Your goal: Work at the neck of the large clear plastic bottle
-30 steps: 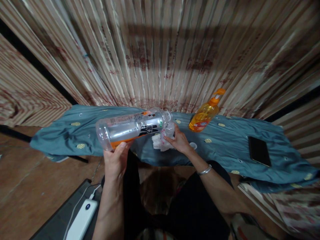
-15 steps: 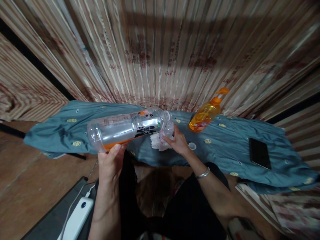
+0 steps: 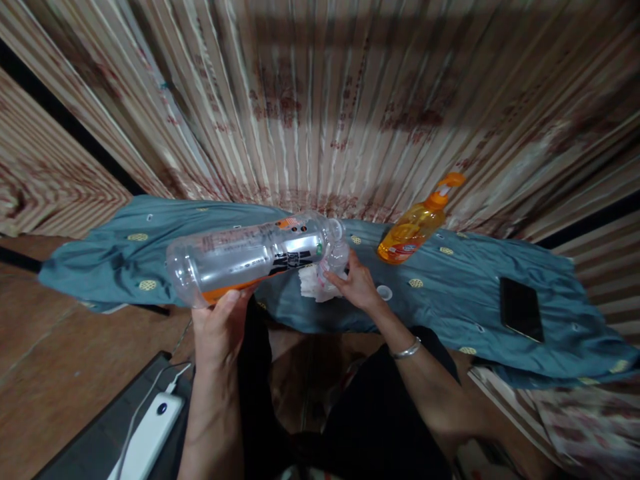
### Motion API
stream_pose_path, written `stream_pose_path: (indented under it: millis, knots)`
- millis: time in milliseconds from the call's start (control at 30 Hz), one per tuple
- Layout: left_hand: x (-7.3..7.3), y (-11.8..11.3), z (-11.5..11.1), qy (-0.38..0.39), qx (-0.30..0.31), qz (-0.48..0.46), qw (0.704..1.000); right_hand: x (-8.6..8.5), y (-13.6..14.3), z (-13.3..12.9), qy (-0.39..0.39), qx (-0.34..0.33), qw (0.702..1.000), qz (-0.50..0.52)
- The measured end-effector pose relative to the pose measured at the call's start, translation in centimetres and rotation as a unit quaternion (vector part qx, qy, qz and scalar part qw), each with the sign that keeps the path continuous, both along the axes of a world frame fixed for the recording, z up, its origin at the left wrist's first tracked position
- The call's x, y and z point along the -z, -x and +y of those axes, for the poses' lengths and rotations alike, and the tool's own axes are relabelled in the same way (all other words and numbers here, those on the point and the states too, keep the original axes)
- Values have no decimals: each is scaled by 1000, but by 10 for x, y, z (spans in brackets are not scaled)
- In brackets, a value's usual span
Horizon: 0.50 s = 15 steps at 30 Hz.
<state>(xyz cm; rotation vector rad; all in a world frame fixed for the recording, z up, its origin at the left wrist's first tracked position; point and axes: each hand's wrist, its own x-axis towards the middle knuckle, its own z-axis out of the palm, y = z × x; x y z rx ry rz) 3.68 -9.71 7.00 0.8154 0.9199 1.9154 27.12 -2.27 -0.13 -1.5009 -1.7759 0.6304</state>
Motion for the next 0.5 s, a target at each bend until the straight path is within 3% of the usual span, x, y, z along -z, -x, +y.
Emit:
stream_pose_path:
  millis: [500]
  knots:
    - [-1, -7, 0, -1, -29, -16, 999, -4, 0, -2, 7, -6, 1000, 4]
